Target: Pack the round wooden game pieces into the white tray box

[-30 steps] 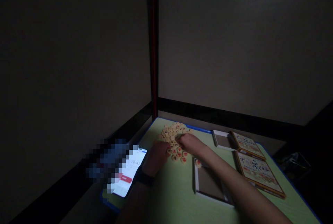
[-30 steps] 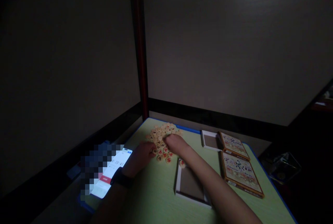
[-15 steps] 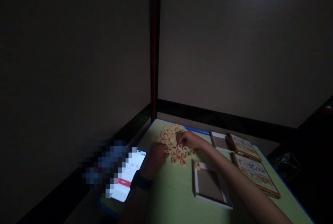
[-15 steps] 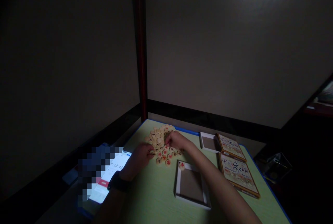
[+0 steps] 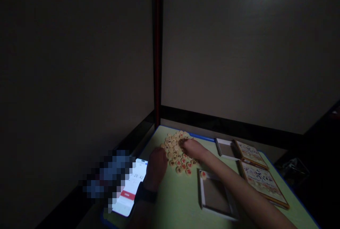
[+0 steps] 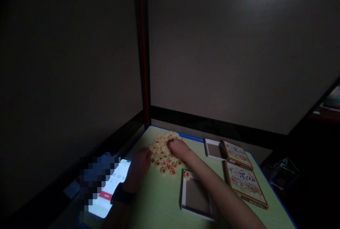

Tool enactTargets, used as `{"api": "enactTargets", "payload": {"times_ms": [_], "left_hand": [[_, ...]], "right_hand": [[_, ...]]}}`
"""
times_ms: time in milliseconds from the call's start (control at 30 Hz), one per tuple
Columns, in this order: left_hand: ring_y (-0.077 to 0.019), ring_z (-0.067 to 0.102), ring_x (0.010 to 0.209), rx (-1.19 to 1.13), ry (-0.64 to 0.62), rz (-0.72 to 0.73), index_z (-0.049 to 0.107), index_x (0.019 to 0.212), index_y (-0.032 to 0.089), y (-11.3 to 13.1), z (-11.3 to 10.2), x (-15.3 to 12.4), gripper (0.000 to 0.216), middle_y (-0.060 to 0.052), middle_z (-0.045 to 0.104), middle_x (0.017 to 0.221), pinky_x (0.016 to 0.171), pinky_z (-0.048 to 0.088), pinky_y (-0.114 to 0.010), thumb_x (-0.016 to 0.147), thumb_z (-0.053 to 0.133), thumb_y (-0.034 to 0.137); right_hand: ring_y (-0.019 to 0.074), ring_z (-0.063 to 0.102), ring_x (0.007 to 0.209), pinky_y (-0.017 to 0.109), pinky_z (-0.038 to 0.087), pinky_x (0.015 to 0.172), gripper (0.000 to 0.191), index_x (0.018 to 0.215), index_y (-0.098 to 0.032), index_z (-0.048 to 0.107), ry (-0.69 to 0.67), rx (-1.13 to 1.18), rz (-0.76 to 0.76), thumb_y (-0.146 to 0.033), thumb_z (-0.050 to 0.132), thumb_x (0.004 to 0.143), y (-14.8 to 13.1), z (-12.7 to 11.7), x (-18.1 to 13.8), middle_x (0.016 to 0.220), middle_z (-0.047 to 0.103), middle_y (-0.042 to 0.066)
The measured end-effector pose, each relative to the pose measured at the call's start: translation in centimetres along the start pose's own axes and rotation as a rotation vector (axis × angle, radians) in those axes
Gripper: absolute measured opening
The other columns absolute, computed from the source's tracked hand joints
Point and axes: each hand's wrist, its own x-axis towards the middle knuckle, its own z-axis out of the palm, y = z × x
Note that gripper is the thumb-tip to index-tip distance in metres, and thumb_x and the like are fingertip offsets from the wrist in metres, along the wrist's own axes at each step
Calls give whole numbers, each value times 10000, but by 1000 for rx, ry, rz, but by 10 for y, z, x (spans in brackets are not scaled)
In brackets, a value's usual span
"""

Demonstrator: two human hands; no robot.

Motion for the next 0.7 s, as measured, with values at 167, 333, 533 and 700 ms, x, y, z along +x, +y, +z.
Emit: {"api": "enactTargets", "payload": {"times_ms": [167, 333, 533, 700], "left_hand": [[-192, 638, 941, 55, -51, -34, 681, 928, 105, 2, -5, 1, 291, -121, 688, 964, 863, 451, -294, 963, 395, 64], [-215, 612, 1051, 92, -118, 35, 718, 988, 146, 7, -4, -2, 290, -101, 706, 1060, 909, 449, -313, 925, 451, 54], [-217, 601, 1079, 92, -162, 84, 739, 1007, 160, 7, 2, -3, 294, -99, 709, 1066, 959, 437, -321, 928, 465, 89], [-210, 619, 1031, 139, -208, 80, 734, 1009, 159, 8, 0, 0, 303, -114, 712, 1023, 908, 439, -313, 915, 457, 79]], "right_hand": [[196, 697, 843, 235, 479, 729, 264, 865, -148, 769, -29, 70, -42, -14, 567, 760, 6, -4, 10, 878, 765, 91], [125, 677, 667, 184, 466, 642, 325, 790, -160, 784, -57, 150, -53, 49, 560, 681, 19, -8, 26, 720, 743, -1], [129, 685, 687, 181, 462, 649, 318, 768, -163, 785, -44, 144, -46, 53, 573, 669, 21, -8, 24, 709, 742, 0], [192, 704, 850, 239, 468, 745, 270, 838, -163, 776, 13, 37, -23, -24, 556, 768, 1, -9, 7, 861, 768, 77]]}}
